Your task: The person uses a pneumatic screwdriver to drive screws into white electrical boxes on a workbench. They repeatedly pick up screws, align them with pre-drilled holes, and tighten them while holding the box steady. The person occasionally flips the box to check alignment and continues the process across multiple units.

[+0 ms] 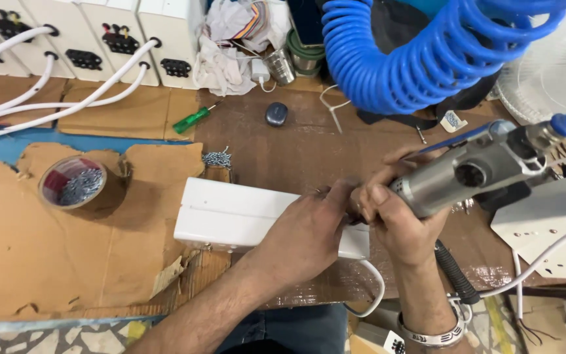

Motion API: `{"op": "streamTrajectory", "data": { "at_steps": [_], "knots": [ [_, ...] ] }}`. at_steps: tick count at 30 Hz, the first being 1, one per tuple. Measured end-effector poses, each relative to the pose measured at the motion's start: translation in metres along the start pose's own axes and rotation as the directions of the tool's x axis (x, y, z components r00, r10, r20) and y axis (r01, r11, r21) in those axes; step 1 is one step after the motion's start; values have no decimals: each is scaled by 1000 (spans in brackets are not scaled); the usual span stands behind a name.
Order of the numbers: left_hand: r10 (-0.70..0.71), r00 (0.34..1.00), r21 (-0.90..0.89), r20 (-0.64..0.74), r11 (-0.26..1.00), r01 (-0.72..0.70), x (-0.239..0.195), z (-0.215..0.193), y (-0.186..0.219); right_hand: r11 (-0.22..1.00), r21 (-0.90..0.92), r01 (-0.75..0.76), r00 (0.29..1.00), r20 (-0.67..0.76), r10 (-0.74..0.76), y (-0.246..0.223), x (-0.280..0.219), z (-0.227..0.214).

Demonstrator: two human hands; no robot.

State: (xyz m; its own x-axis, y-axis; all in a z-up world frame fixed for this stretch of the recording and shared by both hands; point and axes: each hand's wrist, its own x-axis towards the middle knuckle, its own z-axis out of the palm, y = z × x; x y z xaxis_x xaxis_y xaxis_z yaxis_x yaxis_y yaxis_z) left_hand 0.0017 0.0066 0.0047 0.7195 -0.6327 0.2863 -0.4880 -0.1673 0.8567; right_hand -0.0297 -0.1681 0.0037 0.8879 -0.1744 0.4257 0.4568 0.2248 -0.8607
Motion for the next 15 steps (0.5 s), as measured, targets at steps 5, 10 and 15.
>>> {"op": "streamTrajectory", "data": {
  "at_steps": [5,10,15],
  "knots": [
    [51,958,-93,-282,992,-80,-22,-56,-11,989,-142,-37,986,-168,13,1,-3,-20],
    [-24,715,163,-699,968,193,-79,-189,-75,915,128,-383,904,-152,399,66,-15,-154],
    [-321,811,741,-489,337,580,-118,-234,-188,906,412,-102,993,-4,114,79,-9,-181]
  ]
}}
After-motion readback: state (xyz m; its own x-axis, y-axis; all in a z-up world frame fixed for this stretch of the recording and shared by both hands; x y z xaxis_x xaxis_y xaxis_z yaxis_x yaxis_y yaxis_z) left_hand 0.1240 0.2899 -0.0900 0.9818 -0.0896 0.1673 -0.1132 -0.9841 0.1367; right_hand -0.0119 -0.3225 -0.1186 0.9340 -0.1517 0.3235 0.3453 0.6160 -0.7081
